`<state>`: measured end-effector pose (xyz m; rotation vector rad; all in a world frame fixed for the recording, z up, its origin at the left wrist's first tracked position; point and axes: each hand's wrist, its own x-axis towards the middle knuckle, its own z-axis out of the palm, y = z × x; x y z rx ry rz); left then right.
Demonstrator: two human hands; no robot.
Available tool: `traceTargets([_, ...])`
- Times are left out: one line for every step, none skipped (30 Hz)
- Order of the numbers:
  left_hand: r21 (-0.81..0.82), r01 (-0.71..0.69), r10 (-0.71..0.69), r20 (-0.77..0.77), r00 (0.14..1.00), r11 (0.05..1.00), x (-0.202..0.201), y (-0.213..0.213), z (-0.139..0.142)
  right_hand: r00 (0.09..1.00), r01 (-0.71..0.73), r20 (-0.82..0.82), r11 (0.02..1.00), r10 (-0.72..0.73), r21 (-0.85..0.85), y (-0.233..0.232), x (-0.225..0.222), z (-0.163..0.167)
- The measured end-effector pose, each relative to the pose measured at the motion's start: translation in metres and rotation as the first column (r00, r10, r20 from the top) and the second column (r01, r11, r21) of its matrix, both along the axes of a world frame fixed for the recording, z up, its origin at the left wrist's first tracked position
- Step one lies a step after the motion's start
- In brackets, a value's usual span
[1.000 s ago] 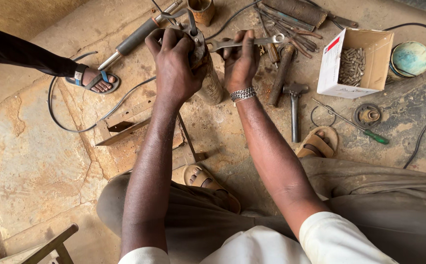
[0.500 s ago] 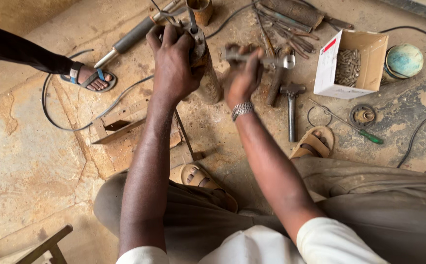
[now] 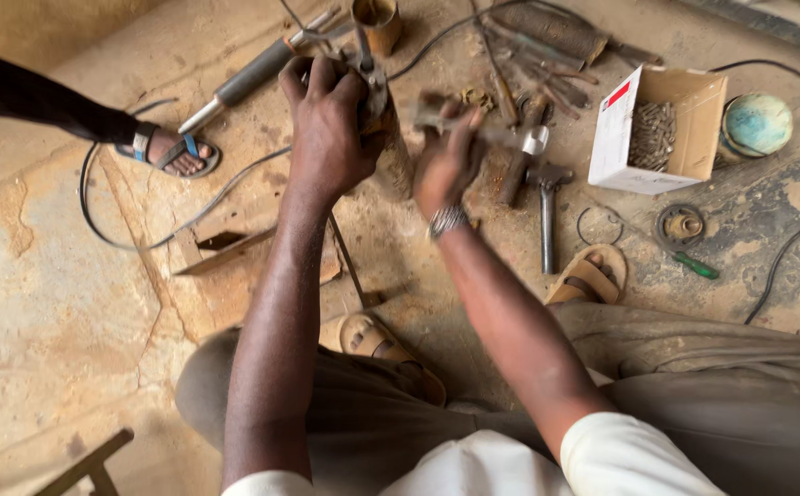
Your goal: The person sits on the floor and uses a wrench and hammer to loosen and remove a bolt from a cylindrical metal part. They then use a chisel and hammer to tap inside the part, remove a small metal ring, and continue tapping and adjusting the part with the wrench.
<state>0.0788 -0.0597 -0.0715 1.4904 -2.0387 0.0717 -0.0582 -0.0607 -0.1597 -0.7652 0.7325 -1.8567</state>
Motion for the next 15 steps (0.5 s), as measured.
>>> traceTargets([0.045,-0.002,0.001,0.012,1.0,0.999,0.001,0.001,-0.001,0.999,-0.027,-0.029,0.996,0.03,0.088,-0.017,-0.007,-0.001])
traceTargets([0.085,0.001,-0.003,0.02,1.0,0.996,0.001,0.002,-0.002,0.997,-0.048,-0.059,0.984,0.059,0.17,-0.029,-0.011,-0.002])
traceTargets([0.103,0.01,-0.013,0.029,0.999,0.995,0.001,0.001,-0.002,0.993,-0.118,0.027,0.972,0.115,0.203,-0.035,-0.012,0.002])
traceTargets([0.084,0.006,-0.009,0.035,0.999,0.996,0.002,0.0,-0.002,0.98,-0.187,0.113,0.959,0.166,0.214,-0.038,-0.011,0.003])
traceTargets([0.066,0.0,-0.002,0.039,0.999,0.998,0.003,0.0,-0.003,0.956,-0.259,0.198,0.94,0.217,0.22,-0.038,-0.009,0.001])
traceTargets([0.06,-0.01,0.008,0.043,0.999,0.998,0.003,0.0,-0.003,0.983,-0.164,0.11,0.969,0.146,0.185,-0.032,-0.005,0.0])
traceTargets([0.088,0.001,-0.003,0.025,1.0,0.996,0.004,0.0,-0.004,0.997,-0.076,0.024,0.986,0.073,0.147,-0.018,0.001,0.0])
traceTargets([0.118,0.009,-0.009,0.007,1.0,0.993,0.004,-0.001,-0.004,0.998,0.006,-0.058,0.995,0.0,0.103,-0.003,0.007,0.0])
traceTargets([0.147,0.017,-0.016,-0.008,1.0,0.989,0.004,-0.001,-0.005,0.979,0.045,-0.199,0.998,-0.036,0.042,0.015,0.011,-0.002])
traceTargets([0.122,0.015,-0.013,-0.013,1.0,0.992,0.005,0.0,-0.005,0.939,0.078,-0.332,0.996,-0.084,-0.032,0.028,0.013,-0.003])
traceTargets([0.092,0.016,-0.014,-0.017,1.0,0.996,0.005,0.0,-0.005,0.88,0.102,-0.453,0.988,-0.143,-0.114,0.03,0.013,-0.003])
traceTargets([0.067,0.018,-0.016,-0.021,1.0,0.998,0.005,0.002,-0.005,0.957,0.11,-0.267,0.994,-0.113,-0.025,0.032,0.011,-0.004])
traceTargets([0.048,0.014,-0.013,-0.012,1.0,0.999,0.004,0.002,-0.004,0.993,0.097,-0.07,0.993,-0.092,0.07,0.024,0.005,-0.004])
traceTargets([0.033,0.006,-0.006,-0.003,1.0,0.999,0.004,0.001,-0.003,0.988,0.06,0.131,0.985,-0.082,0.164,0.009,-0.001,-0.003])
traceTargets([0.024,-0.001,0.001,0.004,1.0,1.0,0.004,0.005,-0.002,0.999,0.023,0.04,0.98,-0.032,0.195,-0.003,-0.007,-0.003])
